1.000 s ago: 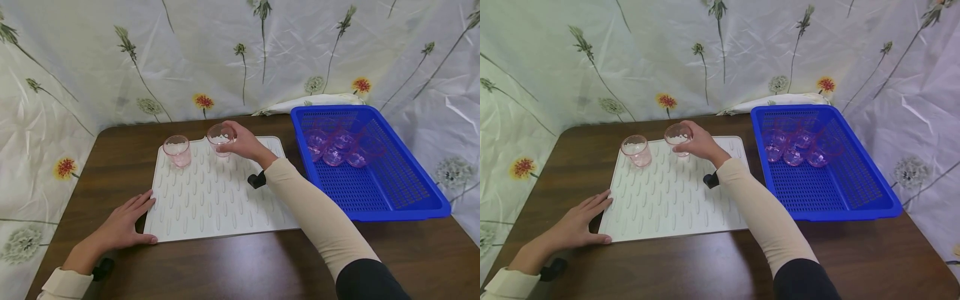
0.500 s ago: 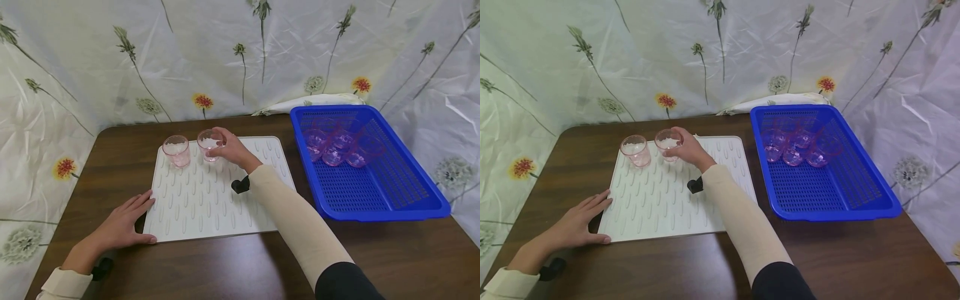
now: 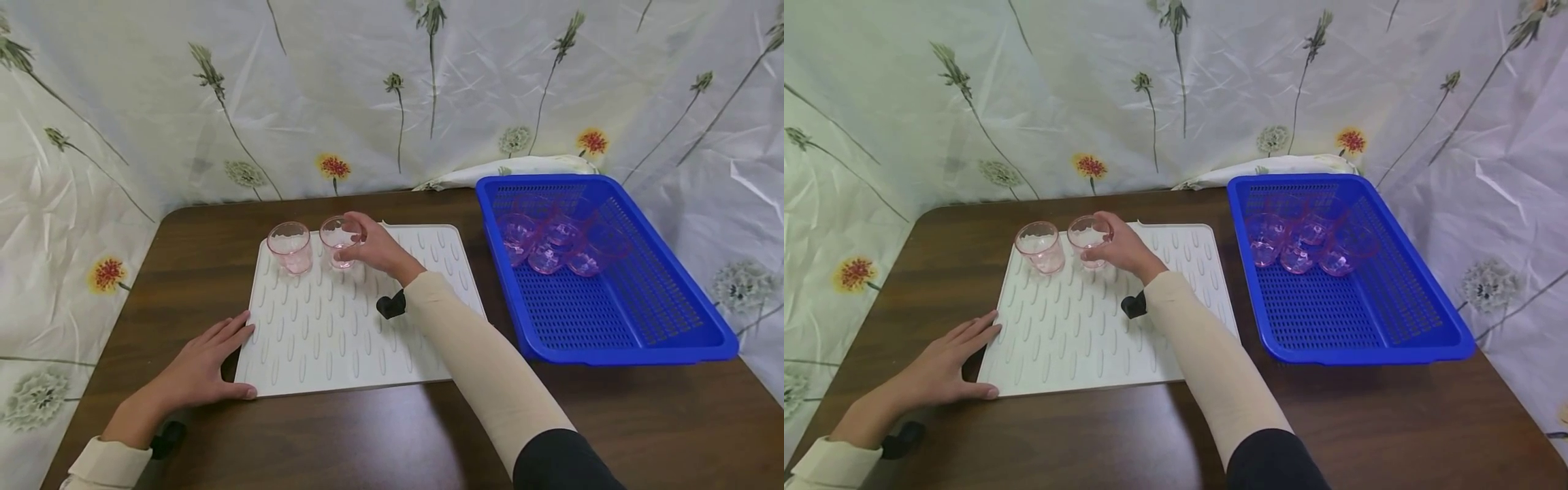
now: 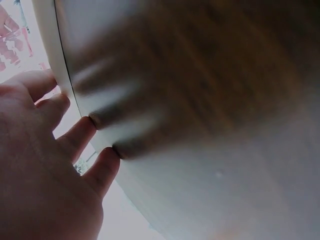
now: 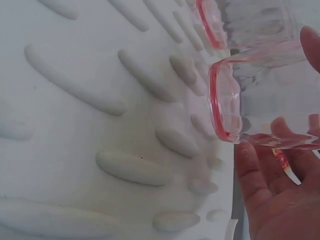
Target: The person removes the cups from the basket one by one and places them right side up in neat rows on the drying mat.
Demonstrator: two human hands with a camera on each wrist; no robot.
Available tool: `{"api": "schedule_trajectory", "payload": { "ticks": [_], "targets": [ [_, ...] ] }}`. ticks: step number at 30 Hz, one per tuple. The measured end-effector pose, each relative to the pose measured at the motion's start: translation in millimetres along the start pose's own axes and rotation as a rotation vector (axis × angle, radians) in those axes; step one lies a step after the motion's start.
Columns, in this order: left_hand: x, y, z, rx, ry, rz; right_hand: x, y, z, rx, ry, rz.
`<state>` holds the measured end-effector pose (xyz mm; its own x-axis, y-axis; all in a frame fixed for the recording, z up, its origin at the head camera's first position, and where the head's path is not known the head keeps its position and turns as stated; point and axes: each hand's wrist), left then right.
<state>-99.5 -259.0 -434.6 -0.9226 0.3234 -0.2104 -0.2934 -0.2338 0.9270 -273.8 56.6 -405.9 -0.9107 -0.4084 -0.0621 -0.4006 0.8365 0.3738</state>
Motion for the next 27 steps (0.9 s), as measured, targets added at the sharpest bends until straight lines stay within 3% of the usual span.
{"api": "schedule_trajectory", "payload": {
  "ticks": [13, 19, 27],
  "targets": [
    [-0.8, -0.9, 0.6, -0.001, 0.012, -0.001, 0.7, -2.2, 0.0, -0.046, -0.039, -0.035],
    [-1.2, 0.8, 2.9, -0.009, 0.019, -0.008, 2.8, -5.4, -2.4, -0.135, -0.052, -0.056],
    [-1.2, 1.2, 2.4, -0.003, 0.019, -0.009, 1.5, -7.8, -1.6, -0.11, -0.085, -0.052]
  ]
}}
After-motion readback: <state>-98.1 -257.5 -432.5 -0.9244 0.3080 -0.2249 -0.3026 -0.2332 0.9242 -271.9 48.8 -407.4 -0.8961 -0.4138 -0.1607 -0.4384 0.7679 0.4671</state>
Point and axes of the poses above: each hand's wrist, its own x-axis towards the middle knuckle, its own y-axis out of the back of the hand, z = x × y, and after that the axes turned 5 degrees about y, right-handed
